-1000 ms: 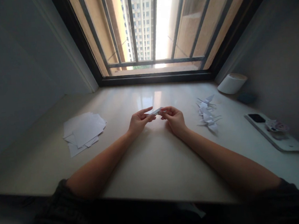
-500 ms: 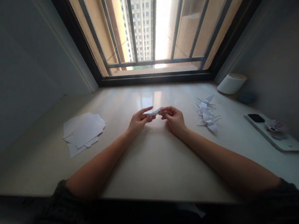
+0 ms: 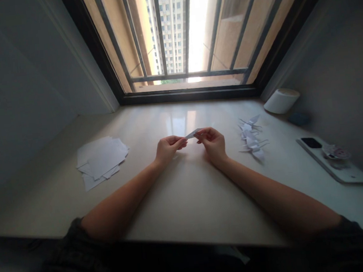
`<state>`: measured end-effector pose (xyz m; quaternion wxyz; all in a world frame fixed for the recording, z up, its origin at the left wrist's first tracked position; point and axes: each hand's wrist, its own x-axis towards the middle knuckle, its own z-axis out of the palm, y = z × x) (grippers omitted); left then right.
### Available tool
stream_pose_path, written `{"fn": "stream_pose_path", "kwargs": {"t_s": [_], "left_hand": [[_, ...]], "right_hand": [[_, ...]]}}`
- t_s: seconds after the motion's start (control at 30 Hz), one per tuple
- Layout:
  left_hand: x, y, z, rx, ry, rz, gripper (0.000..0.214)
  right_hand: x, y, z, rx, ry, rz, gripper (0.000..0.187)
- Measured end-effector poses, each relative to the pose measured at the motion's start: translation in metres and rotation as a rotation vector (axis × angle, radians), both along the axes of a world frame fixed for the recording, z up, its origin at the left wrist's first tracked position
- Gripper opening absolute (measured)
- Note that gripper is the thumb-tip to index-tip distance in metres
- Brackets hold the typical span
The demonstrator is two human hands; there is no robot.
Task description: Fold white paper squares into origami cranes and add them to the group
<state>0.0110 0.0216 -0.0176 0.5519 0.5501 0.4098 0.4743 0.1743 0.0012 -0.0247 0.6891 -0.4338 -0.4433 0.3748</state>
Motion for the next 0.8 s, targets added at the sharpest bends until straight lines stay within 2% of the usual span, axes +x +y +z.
{"fn": "stream_pose_path", "kwargs": {"t_s": [0.5, 0.7, 0.8], "left_hand": [[-0.0007, -0.0008, -0.0033, 0.061, 0.113, 0.027, 0.037], [-0.0044, -0.0018, -0.0041, 0.179, 0.290, 0.051, 0.035], [-0.0050, -0.0009, -0.0037, 0.176, 0.289, 0.049, 0.034]], "right_hand": [[0.0000, 0.0017, -0.0012, 0.039, 0.018, -0.023, 0.017], [-0.0004, 0.0006, 0.0008, 0.038, 0.051, -0.013, 0.018], [-0.0007, 0.0003, 0.0012, 0.035, 0.055, -0.007, 0.018]]}}
